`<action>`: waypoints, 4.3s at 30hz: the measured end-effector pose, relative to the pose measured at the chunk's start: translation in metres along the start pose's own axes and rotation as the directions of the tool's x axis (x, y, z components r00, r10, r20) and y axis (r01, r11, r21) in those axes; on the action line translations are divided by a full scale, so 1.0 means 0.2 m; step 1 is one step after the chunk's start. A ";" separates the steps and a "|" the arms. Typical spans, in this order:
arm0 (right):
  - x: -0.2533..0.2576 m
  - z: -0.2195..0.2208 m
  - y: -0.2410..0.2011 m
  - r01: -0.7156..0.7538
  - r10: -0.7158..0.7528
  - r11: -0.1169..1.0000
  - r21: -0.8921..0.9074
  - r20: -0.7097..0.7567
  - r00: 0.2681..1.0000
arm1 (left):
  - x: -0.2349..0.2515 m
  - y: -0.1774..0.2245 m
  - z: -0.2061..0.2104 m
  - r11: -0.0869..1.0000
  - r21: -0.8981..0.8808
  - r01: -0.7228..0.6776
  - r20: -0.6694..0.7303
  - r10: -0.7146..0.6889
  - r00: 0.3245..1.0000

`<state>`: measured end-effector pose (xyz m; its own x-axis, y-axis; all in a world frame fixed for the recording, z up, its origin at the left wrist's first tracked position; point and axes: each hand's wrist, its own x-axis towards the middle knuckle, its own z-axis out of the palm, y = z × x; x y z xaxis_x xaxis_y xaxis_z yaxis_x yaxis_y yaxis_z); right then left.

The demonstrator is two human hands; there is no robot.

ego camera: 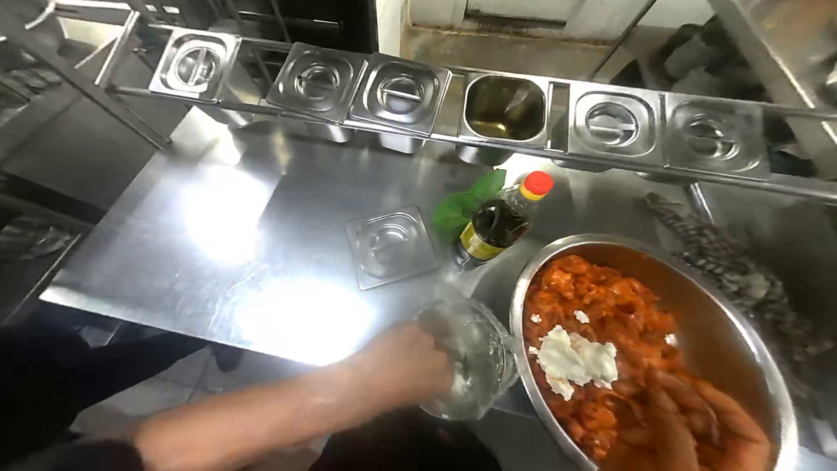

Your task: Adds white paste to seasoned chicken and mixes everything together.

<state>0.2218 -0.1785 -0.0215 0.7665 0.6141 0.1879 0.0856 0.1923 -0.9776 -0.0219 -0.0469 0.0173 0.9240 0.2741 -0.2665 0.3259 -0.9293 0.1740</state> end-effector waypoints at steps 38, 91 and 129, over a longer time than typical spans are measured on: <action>0.03 -0.05 0.03 0.057 -0.048 0.995 0.076 -0.119 0.992 | 0.03 -0.39 -0.32 0.622 -0.674 0.398 0.534 0.038 0.844; -0.24 -0.75 -0.04 0.020 -0.010 0.999 0.026 -0.358 0.934 | 0.56 0.16 0.03 0.978 0.183 -0.101 -0.660 0.199 0.724; -0.36 -0.84 -0.02 -0.057 0.060 0.998 0.020 -0.299 0.952 | 0.53 0.85 0.89 0.810 -0.571 0.130 -0.630 -0.535 0.563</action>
<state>0.2733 -0.3510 -0.0472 0.9254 0.3677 0.0920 0.0294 0.1722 -0.9846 0.0960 -0.2191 -0.1513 0.4719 0.8074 0.3542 0.4989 -0.5758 0.6478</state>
